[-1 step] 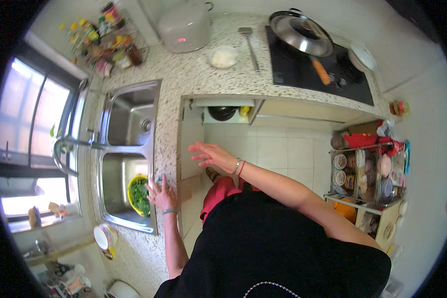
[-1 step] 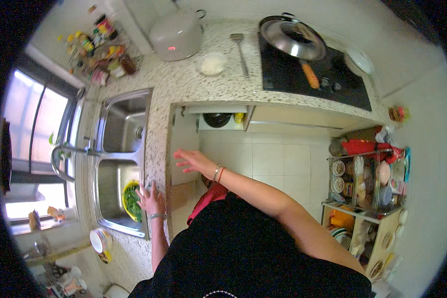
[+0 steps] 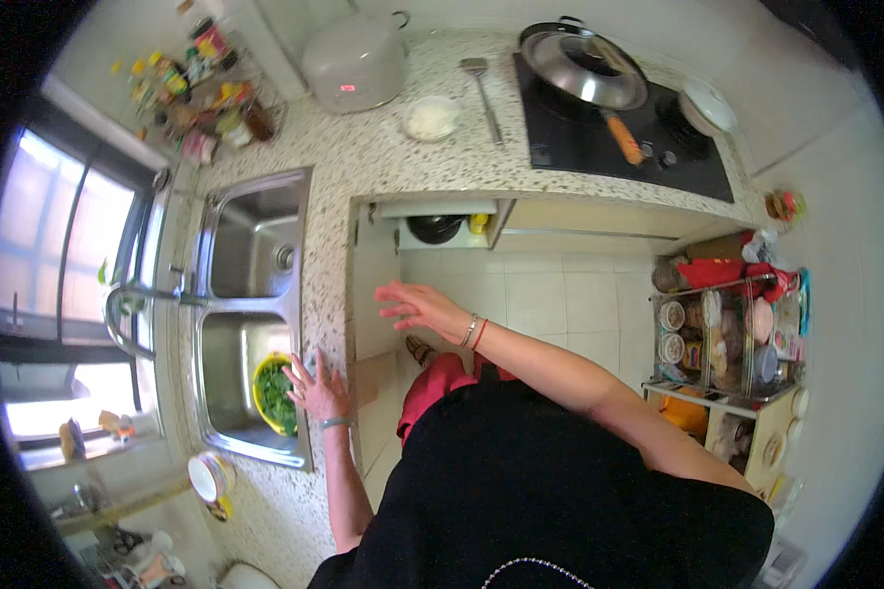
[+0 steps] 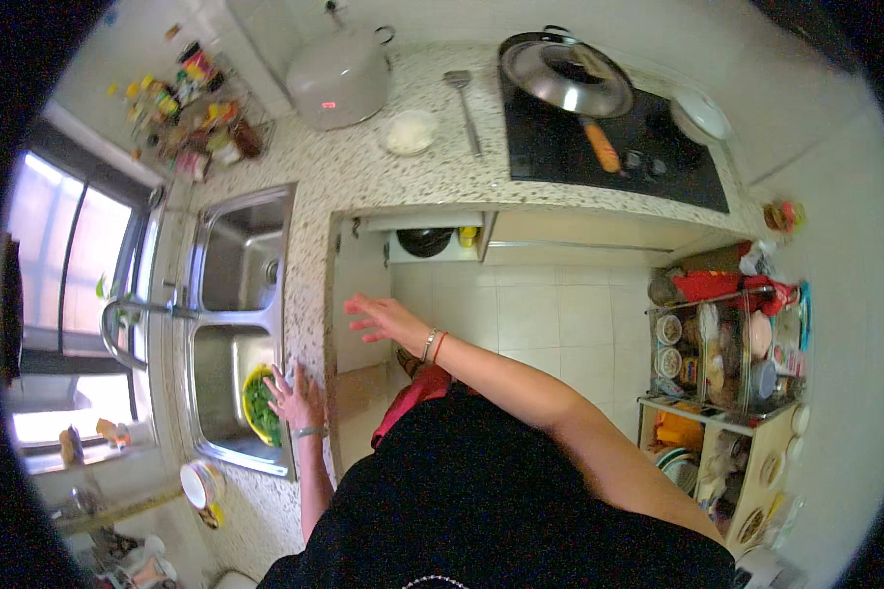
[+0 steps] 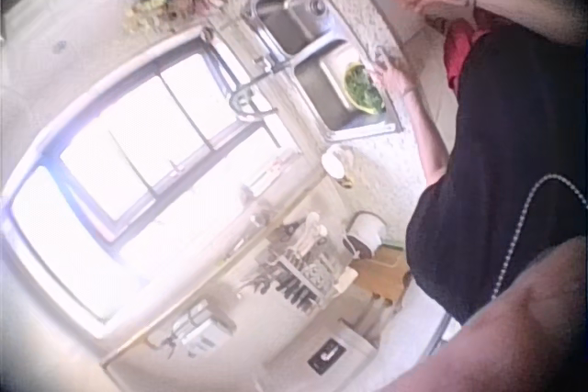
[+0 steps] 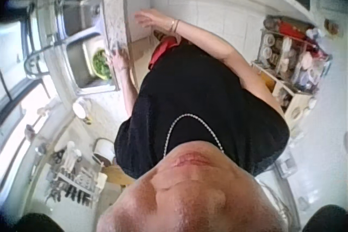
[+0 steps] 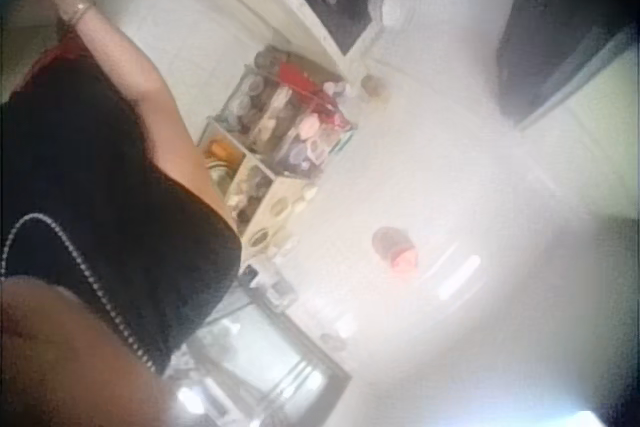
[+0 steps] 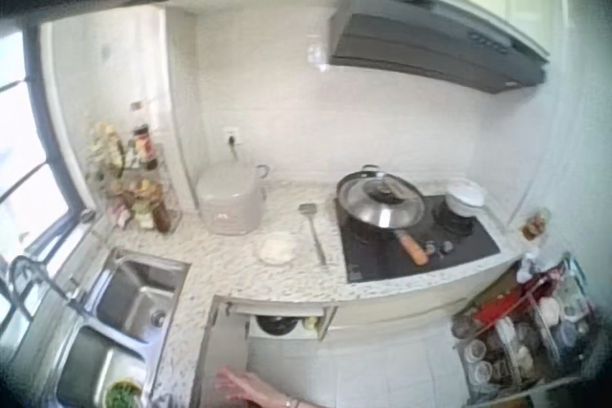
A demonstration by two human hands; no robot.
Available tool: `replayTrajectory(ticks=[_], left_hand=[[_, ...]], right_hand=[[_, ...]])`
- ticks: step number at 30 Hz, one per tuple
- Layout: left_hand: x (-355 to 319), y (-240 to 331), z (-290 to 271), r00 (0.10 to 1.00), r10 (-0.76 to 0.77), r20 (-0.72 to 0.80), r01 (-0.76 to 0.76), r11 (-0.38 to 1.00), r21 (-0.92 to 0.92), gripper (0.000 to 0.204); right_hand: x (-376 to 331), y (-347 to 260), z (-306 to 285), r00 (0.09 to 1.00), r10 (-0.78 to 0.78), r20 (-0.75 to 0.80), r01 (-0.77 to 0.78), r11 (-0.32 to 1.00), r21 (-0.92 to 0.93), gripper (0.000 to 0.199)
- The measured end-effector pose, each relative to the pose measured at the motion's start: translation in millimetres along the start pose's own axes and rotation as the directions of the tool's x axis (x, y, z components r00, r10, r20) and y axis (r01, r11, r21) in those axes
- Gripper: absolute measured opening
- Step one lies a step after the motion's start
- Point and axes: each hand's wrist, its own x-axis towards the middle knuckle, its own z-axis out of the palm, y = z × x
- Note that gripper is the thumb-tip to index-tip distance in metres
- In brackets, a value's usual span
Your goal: The person peels several cloves of garlic using a large cleaver, holding each clove in one hand and using the blade to scrape off the skin. After peeling, the person washes the cleaver and their hands at the sink, then wipes the sink area with a cloth.
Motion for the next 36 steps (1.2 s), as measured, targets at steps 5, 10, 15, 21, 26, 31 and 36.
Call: replayTrajectory(ticks=[5,10,15,21,26,31,36], left_hand=[[48.5,95.1,-15.9,0.964,0.213,-0.158,-0.236,0.419,-0.877,0.053],[24.0,282.7,-115.8,0.860,0.510,-0.024,0.118,-0.245,-0.962,0.057],[-0.6,388.1,-152.0,0.678,0.734,-0.042,0.381,-0.399,-0.834,0.062],[-15.7,480.4,-161.4,0.470,0.882,-0.036,0.597,-0.347,-0.724,0.065],[-20.7,559.8,-168.9,0.374,0.925,-0.060,0.644,-0.305,-0.702,0.064],[-7.2,640.5,-166.4,0.276,0.956,-0.096,0.683,-0.265,-0.680,0.065],[11.1,719.4,-159.6,0.172,0.977,-0.129,0.752,-0.215,-0.623,0.066]], right_hand=[[-41.7,-29.1,-32.6,0.968,-0.220,-0.123,0.238,0.959,0.152,0.072],[-108.9,-76.5,-67.6,0.814,-0.492,-0.308,0.546,0.829,0.118,0.072],[-186.7,-110.1,-116.1,0.585,-0.635,-0.504,0.751,0.659,0.041,0.071],[-256.8,-129.6,-175.2,0.330,-0.650,-0.685,0.892,0.453,0.000,0.066],[-292.0,-146.6,-232.0,0.177,-0.621,-0.763,0.948,0.315,-0.036,0.065],[-308.9,-179.7,-289.1,0.110,-0.562,-0.820,0.969,0.244,-0.038,0.062],[-313.1,-221.4,-350.8,0.080,-0.550,-0.831,0.976,0.211,-0.045,0.060]])
